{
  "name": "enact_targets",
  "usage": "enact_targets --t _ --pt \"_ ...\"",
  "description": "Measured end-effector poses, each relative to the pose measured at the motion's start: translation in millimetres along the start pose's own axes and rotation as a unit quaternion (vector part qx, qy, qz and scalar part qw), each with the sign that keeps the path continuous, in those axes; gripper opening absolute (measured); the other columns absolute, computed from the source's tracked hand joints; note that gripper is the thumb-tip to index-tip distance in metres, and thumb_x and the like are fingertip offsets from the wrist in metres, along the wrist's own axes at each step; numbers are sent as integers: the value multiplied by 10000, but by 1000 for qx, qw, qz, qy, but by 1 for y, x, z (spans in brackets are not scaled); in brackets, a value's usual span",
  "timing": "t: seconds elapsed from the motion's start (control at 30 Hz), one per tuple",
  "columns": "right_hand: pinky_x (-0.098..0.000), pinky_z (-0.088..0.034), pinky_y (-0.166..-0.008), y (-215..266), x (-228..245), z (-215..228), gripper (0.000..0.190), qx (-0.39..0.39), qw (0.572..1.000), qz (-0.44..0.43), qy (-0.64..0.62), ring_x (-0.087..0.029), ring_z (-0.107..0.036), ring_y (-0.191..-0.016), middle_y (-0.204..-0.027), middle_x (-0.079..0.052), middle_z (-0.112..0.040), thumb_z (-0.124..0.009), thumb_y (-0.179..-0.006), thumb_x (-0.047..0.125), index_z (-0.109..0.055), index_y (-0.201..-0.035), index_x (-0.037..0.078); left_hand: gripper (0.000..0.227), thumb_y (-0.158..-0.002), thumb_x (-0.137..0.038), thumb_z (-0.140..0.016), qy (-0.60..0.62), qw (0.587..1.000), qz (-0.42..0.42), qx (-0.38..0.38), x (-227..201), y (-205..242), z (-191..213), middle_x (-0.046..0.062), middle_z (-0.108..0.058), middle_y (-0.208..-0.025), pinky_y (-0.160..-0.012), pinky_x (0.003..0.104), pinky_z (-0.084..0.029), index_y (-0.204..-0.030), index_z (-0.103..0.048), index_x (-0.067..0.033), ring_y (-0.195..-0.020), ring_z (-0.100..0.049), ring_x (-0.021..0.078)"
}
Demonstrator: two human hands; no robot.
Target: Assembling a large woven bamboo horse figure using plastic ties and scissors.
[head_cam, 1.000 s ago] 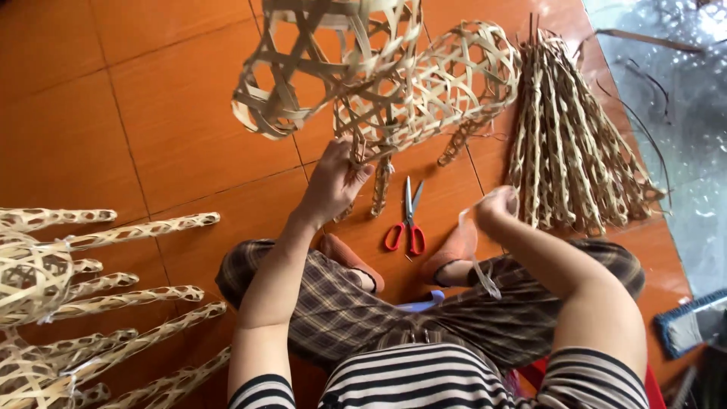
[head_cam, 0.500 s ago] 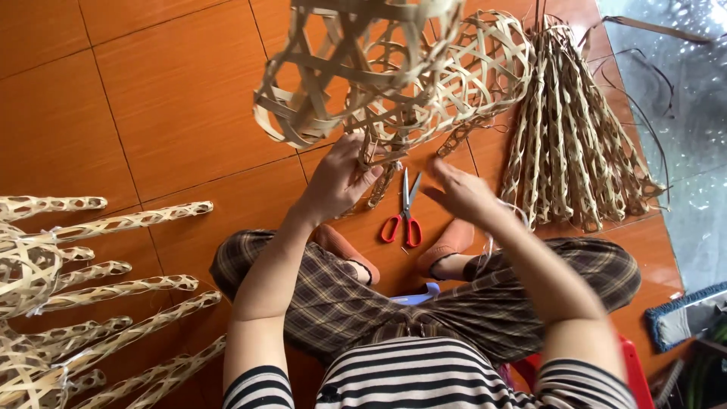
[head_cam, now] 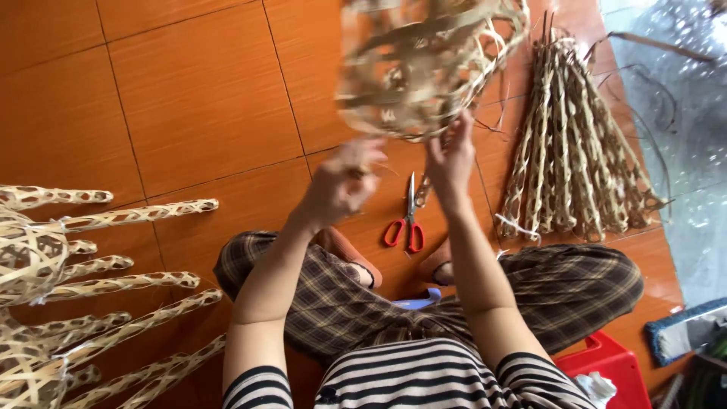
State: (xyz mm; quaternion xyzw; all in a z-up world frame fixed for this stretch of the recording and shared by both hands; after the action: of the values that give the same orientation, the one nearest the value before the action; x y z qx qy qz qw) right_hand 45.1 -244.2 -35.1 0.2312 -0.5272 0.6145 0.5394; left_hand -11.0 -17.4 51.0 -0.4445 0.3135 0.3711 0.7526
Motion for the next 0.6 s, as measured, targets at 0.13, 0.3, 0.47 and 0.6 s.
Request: enact_targets --t 0.13,0.3,0.47,0.6 --pt "-270 -481 -583 -31 -31 31 549 54 972 -197 -114 -107 -601 -740 -1082 -63 -727 -500 -966 -5 -351 -1482 110 353 -1047 -129 -496 -6 965 242 -101 35 6 20 123 -795 -1100 -721 322 -631 -1391 -570 -92 -809 -776 204" --pt "-288 -586 -786 -30 -16 48 536 84 940 -138 -301 -120 -660 -920 -1150 -63 -639 -460 -1011 -39 -399 -1531 75 701 -1005 -340 -606 -167 979 77 -85 25 -14 10 183 -680 -1239 -529 341 -585 -1519 -277 3 -632 -681 197" --pt "-316 -626 -804 -17 -8 55 433 80 909 -230 -339 -175 -718 -974 -1123 -92 -666 -477 -1055 44 -423 -1485 54 505 -1088 -339 -600 -289 955 49 -54 54 -1 -18 66 -695 -850 -558 329 -588 -1541 -437 -189 -679 -696 192" --pt "-351 -640 -872 -14 -10 56 463 100 907 -196 -360 -200 -726 -1058 -1186 -83 -644 -512 -1035 68 -401 -1485 68 448 -1105 -308 -562 -234 968 21 -87 58 0 -25 53 -692 -906 -635 303 -612 -1519 -505 -146 -744 -698 177"
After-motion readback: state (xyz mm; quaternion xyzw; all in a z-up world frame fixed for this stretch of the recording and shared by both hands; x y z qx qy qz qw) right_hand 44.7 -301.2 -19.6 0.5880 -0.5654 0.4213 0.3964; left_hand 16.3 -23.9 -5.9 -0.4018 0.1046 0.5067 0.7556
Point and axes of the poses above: each hand's wrist, its own y-axis away from the middle knuckle, its own z-axis out of the back of the hand, x = y × z, the point moved 3 cm from there along -y, towards the middle knuckle
